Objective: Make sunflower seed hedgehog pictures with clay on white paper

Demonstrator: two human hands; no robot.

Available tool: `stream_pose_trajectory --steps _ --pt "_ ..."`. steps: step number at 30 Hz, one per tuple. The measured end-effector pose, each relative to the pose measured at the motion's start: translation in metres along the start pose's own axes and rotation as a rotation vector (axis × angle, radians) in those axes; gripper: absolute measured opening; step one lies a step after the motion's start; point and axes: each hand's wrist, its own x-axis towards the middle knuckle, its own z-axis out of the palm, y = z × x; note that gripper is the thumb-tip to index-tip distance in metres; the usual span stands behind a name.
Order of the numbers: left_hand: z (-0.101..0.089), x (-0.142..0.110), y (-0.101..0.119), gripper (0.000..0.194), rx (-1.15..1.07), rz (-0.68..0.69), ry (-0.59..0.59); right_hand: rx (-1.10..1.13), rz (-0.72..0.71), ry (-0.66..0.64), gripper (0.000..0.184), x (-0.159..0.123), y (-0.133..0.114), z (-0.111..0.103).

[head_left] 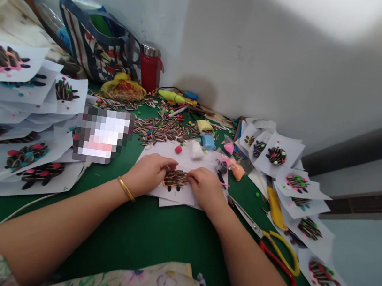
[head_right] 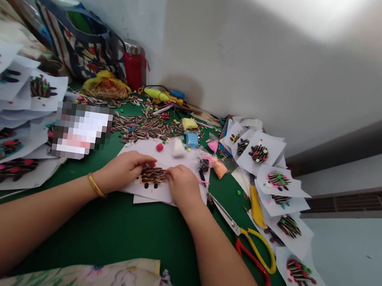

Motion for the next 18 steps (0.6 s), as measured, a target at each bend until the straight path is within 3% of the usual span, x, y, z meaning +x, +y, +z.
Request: stream_pose_trajectory --steps 6,12,15,18 --pt "0.0 0.0 -0.001 0.04 0.009 -0.011 -0.011 0.012 -0.011 0.002 0.013 -0.002 -0.005 -0.006" --pt "0.0 0.0 -0.004 0.04 0.002 0.009 0.011 0.012 -0.032 0.1 0.017 -0.006 -0.002 -0.021" --pt "0.0 0.001 -0.007 0.039 -0.016 0.02 0.035 -0.033 0.036 0.224 0.025 -0.007 0.013 -0.041" --pt "0.001 0.001 -0.01 0.038 -0.033 0.025 0.075 -0.133 0.194 0.42 0.034 -0.009 0.039 -0.06"
